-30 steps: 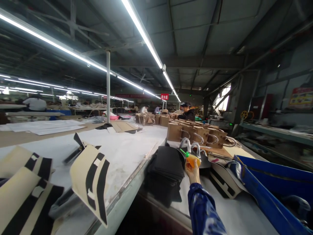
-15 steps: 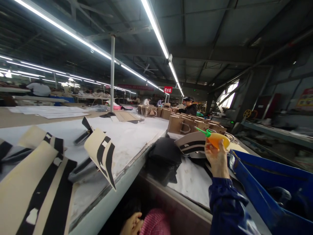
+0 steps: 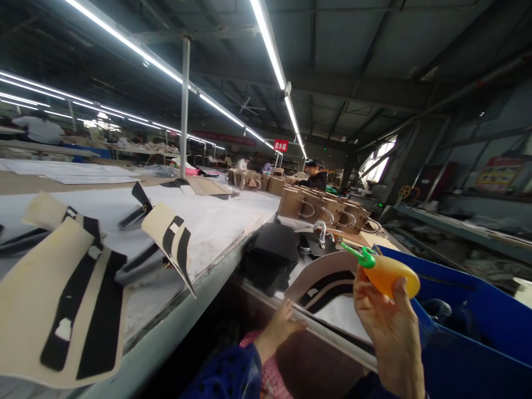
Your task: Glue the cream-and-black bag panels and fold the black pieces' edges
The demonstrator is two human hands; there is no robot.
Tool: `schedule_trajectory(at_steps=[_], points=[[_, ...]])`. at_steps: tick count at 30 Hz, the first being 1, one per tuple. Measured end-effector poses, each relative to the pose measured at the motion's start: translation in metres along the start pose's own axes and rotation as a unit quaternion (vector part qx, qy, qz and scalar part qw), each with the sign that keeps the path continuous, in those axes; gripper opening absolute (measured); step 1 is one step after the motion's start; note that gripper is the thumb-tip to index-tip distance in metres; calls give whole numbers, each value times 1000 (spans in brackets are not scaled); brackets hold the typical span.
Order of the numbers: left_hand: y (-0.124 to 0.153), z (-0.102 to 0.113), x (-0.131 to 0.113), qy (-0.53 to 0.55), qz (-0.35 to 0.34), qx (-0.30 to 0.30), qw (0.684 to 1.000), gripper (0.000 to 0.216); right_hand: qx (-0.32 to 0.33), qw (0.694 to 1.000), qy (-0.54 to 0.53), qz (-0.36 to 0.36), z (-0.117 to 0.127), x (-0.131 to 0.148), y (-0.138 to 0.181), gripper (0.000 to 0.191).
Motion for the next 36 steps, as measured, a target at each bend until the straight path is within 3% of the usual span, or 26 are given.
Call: schedule_trajectory(at_steps=[3,6,13,17,21,26,29,36], points=[[3,-11,-11,47,-18,7,999,36,1,1000,3,-23,11,-5,13,53],[12,-3,-10,76,8,-15,997,31,-2,999,-1,-44,23,-18,10,51],[38,20,1,130,83,-78,985,26,-27,994,-10,-103,65,-88,11,56],[51,18,-8,164,109,-68,978,31,-29,988,0,-155,85,-124,25,47],[54,9,-15,184,130,-49,973,34,-27,984,7,-174,90,-139,24,32],[53,-12,-25,178,114,-15,977,33,-15,987,9,-158,86,-140,22,33],[60,-19,-38,159,102,8,982,32,-7,990,10,-137,79,-126,26,53],[105,1,-69,78,92,32,992,21,6,999,23,-45,58,-62,25,71]])
Point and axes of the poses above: each hand's wrist, its own y-axis away from the middle knuckle, its own z-axis out of the back of the hand, x = y × z, the point moved 5 cm from there along -y, towards the middle knuckle, and after that the axes turned 8 degrees about z, right-handed, at the moved point
